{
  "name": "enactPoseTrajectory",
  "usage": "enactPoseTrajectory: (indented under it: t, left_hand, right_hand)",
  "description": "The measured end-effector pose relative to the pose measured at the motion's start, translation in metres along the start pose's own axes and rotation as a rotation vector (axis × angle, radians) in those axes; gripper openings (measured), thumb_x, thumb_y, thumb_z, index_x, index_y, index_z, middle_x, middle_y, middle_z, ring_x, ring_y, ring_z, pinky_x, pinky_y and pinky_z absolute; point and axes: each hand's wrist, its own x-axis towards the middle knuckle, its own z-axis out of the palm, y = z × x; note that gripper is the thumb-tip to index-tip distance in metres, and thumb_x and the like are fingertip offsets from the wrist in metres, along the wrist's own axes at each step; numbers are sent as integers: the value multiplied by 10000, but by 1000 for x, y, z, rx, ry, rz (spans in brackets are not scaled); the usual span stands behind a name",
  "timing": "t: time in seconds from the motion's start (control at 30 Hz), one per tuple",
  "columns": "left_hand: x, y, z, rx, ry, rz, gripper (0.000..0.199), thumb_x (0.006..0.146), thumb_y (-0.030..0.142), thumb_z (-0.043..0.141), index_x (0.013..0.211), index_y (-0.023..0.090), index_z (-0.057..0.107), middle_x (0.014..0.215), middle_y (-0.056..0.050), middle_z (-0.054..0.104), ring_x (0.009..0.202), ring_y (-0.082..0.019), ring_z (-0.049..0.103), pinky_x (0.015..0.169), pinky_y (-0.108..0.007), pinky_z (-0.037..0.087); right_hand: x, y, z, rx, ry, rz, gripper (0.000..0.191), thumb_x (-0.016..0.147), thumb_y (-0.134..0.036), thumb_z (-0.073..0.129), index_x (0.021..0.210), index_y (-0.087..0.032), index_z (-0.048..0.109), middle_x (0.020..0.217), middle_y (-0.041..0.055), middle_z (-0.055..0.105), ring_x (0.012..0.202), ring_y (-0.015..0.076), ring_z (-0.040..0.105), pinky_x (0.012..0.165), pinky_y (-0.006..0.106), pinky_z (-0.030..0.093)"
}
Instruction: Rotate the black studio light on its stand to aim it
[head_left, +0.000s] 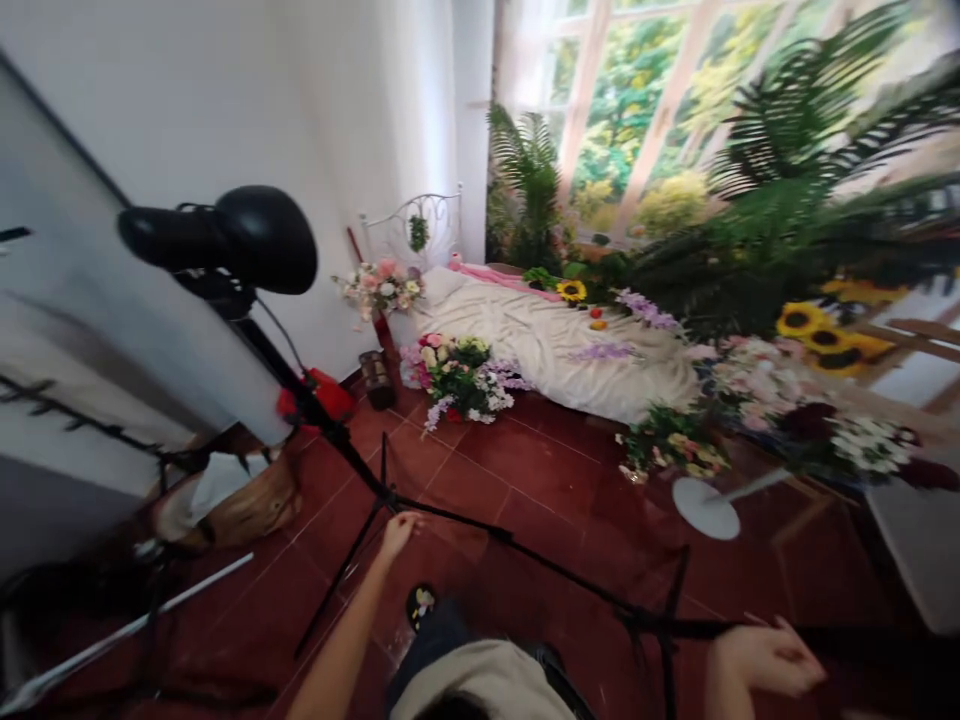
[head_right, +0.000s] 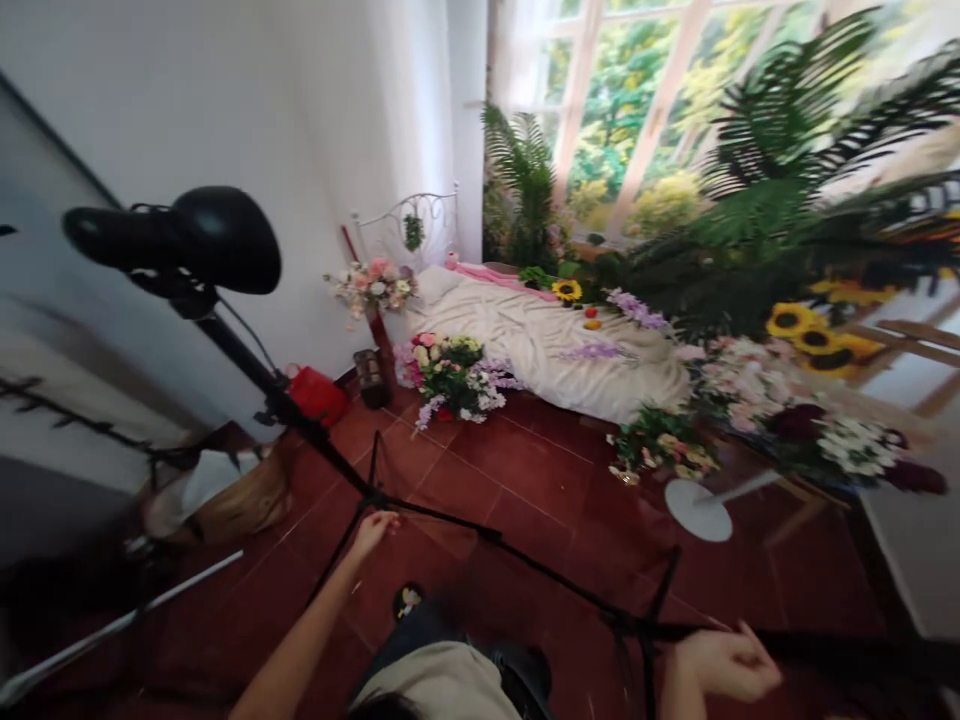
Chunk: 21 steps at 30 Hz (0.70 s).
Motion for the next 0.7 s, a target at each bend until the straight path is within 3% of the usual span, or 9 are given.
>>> enactPoseTrajectory:
  t: [0.07,0.1,0.2,0.27,0.3,0.4,0.53,0.6,0.7]
  left_hand:
    - [30,21,-52,-45,80,50,226,624,356,656,685,146,598,608,-14,633,577,-147,606,622,-282,488]
    - [44,33,-75,-49,128,78,210,646,340,639,718,148,595,630,-17,635,592,-146,609,634,-287,493]
    - [79,74,-137,56,402,187,227,670,308,629,831,160,569,745,-28,644,693,-156,625,699,-308,503]
    - [93,100,-167,172,607,314,338,656,336,665,925,168,547,886,-53,644,827,-175,624,778,-327,493]
    - [98,111,-178,212,650,384,395,655,366,677,970,171,538,948,-68,639,882,-186,617,806,-333,485]
    - [105,134,-196,281,559,534,397,730,449,617,1015,182,547,1008,-97,638,944,-211,610,830,-335,474]
    - [111,138,-199,303,463,530,349,828,460,492,1011,175,574,1020,-126,644,986,-249,602,851,-367,461]
    - [115,133,-199,266,452,536,359,833,454,485,1039,173,568,1060,-132,634,1025,-257,586,882,-383,448]
    - [119,125,-199,184,412,569,376,832,453,488,1081,179,555,1126,-133,610,1093,-259,550,940,-400,416]
  right_hand:
    - [-54,-5,47,13,27,54,319,729,-466,369,799,-274,614,606,68,587,363,228,533,301,344,377]
    - [-82,-9,72,21,-27,83,311,721,-451,401,809,-248,620,572,50,579,386,223,547,342,339,412]
    - [-168,-29,144,31,-404,98,341,706,-440,470,854,-179,633,537,15,574,454,187,566,453,299,458]
    - [-224,-53,187,50,-655,39,388,722,-472,478,876,-152,635,555,12,585,506,169,570,506,270,457]
    - [-252,-67,206,57,-790,-10,410,737,-491,471,882,-145,635,561,11,587,521,163,565,520,260,450]
    - [-329,-116,256,50,-1178,-215,430,788,-514,433,897,-149,631,601,20,602,567,163,569,565,252,441]
    - [-410,-183,316,36,-1538,-541,380,848,-451,376,928,-172,622,768,52,659,700,170,606,676,263,461]
    - [-441,-214,345,-2,-1641,-719,339,863,-372,371,1045,-191,592,882,51,664,733,158,605,701,263,467]
    - [-478,-255,385,-124,-1644,-995,465,828,-241,446,1289,-185,427,1099,84,616,783,138,605,745,261,468]
